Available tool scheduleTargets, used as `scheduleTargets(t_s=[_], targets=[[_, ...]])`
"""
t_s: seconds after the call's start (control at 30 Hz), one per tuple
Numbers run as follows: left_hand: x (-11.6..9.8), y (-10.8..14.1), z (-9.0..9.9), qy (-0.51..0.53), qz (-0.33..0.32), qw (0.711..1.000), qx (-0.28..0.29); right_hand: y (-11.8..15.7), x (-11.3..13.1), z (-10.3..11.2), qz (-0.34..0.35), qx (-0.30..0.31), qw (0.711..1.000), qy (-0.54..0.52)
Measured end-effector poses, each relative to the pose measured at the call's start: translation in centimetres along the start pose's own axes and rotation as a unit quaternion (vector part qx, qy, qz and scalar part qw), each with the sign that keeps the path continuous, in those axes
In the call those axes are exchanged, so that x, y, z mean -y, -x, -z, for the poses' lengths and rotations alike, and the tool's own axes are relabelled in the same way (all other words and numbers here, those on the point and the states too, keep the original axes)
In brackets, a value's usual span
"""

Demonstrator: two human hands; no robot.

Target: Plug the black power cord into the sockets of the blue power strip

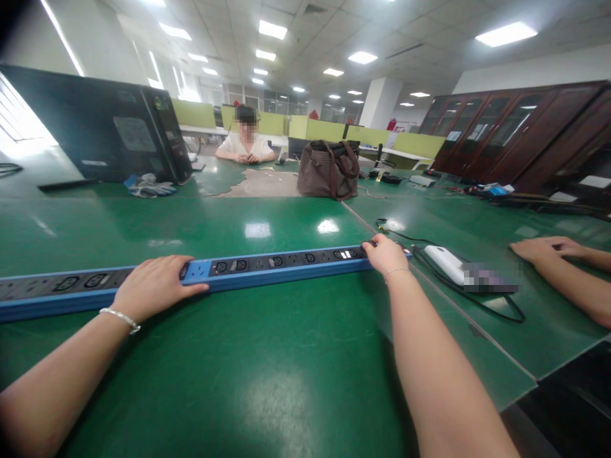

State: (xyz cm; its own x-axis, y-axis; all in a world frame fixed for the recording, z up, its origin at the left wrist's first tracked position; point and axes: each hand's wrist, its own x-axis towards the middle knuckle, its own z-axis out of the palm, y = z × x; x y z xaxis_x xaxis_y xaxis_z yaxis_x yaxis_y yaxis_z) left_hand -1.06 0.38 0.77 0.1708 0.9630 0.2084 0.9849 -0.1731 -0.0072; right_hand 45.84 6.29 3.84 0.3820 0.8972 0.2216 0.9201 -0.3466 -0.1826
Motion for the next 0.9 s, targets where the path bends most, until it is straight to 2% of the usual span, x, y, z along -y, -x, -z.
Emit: scheduleTargets(t_s=[0.23,0.63,0.73,0.83,0.9], targets=[[0.0,0.0,0.0,0.002,0.001,1.000,0.002,0.0,-0.5,-1.0,-0.035,0.022,0.998,-0.046],[0.0,0.1,0.1,-0.011,-0.005,1.000,-0.002,0.1,-0.7,-1.6,-0.035,0.046,0.995,-0.077],[-0.1,0.1,0.2,-0.014,-0.006,1.000,0.001,1.0,-0.2,-1.6,-0.047,0.025,0.997,-0.054],[-0.1,0.1,0.2,-0.013,-0.005,1.000,0.001,2.2,0.3,-1.6,-0.038,-0.039,0.998,-0.017],[0.0,0.1,0.1,-0.010,-0.007,1.000,0.000,2.7,0.5,-1.6,-0.038,-0.051,0.998,-0.004]])
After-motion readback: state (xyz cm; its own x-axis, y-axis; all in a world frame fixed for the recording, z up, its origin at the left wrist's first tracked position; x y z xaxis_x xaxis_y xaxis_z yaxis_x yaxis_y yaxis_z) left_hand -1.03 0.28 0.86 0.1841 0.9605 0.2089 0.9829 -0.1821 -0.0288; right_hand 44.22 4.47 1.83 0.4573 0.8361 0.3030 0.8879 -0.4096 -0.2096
